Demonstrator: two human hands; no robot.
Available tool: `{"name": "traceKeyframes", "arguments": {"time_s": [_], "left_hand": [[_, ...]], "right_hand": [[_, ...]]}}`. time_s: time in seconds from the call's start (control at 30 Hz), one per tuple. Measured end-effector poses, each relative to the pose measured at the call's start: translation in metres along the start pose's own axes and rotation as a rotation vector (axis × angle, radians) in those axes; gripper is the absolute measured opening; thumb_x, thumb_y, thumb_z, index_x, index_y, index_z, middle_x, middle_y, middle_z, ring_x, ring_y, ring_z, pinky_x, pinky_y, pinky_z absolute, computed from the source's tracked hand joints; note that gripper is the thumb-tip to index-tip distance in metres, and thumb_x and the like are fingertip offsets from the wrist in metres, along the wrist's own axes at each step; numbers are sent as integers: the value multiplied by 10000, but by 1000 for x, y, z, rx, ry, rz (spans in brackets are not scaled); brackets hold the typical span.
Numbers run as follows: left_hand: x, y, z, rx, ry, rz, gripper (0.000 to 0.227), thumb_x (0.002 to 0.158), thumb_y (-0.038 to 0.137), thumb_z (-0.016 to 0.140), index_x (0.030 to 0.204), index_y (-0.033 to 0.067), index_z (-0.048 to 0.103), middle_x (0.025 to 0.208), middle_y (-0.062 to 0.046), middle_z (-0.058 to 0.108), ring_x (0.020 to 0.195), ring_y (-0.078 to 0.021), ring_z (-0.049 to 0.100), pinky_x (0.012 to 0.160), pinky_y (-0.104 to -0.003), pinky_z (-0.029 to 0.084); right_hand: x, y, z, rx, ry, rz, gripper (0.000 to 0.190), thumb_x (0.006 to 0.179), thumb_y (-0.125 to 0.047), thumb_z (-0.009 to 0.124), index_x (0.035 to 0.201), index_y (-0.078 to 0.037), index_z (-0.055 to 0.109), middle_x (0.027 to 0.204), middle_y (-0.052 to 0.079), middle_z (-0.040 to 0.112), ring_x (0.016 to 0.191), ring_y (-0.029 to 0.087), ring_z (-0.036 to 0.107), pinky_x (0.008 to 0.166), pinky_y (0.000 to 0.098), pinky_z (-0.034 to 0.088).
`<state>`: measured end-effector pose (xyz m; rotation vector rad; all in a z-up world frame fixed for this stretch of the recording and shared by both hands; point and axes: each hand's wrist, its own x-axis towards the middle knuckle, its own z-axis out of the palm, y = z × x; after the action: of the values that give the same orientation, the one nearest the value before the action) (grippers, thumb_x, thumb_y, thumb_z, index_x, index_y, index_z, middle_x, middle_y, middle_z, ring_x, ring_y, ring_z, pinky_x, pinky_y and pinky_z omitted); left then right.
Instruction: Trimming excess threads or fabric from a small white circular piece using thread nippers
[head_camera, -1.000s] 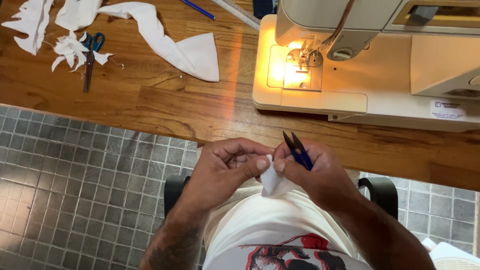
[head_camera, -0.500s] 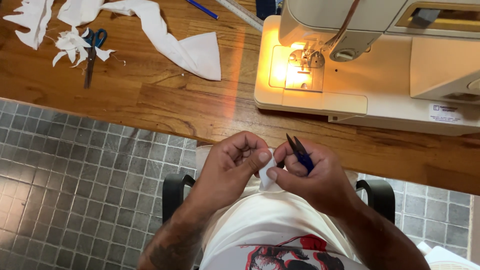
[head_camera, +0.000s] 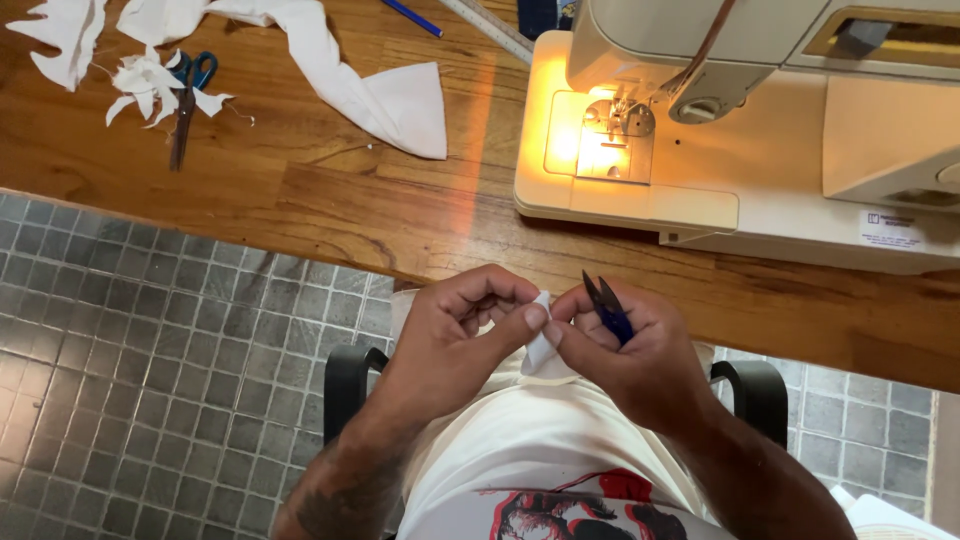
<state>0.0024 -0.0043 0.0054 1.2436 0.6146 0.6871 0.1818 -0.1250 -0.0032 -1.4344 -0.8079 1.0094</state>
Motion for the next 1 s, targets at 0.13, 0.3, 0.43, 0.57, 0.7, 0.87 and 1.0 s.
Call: {"name": "traceKeyframes", "arguments": {"time_s": [0.13,0.3,0.43,0.57,0.7,0.87,1.0], "left_hand": [[-2,-8,0,-75,20,-21,172,1014,40,912,1139,-58,847,818,-111,779,771,-76,713,764,-255,642],[0,-9,0,-159,40,-51,168,1022,21,889,1138,-92,846,797,-137,786,759,-115,768,767,-266,677],[0,-10,-2,-149,39,-48,170,1020,22,892,1146,-82,846,814,-126,795,761,-102,768,763,-247,668],[1,-2,-5,-108,53,11,165,1033,23,886,1155,-79,843,841,-129,809,786,-95,775,767,-244,664],[3,3,-11,-40,51,62,161,1044,54,883,1158,-54,848,883,-139,817,810,-118,783,787,-272,675],[2,17,-2,73,130,156,150,1054,63,880,1161,-33,837,858,-91,773,798,-98,737,785,-267,637],[1,26,1,120,166,182,141,1048,55,885,1156,-27,850,849,-82,781,788,-94,731,779,-276,640]], "right_hand": [[-2,-2,5,1,8,-3,107,905,52,915,1001,45,870,585,-1,443,517,68,448,522,227,437],[1,-5,2,-16,27,15,101,925,12,906,1017,34,871,573,25,498,507,73,461,503,228,450],[3,-7,2,46,52,34,117,948,39,871,1065,51,866,584,17,530,493,60,479,516,220,461],[6,2,-2,11,-16,0,199,935,43,881,1133,52,866,622,3,505,563,60,478,561,228,470],[9,8,0,-11,-77,-38,216,919,61,893,1132,39,868,631,-25,430,584,58,459,568,220,442],[5,-10,6,-35,-41,-141,156,903,33,921,1049,23,868,628,0,537,551,37,447,519,210,402],[7,-19,8,-110,-4,-287,123,888,15,955,982,-20,882,809,99,718,518,59,511,502,228,455]]}}
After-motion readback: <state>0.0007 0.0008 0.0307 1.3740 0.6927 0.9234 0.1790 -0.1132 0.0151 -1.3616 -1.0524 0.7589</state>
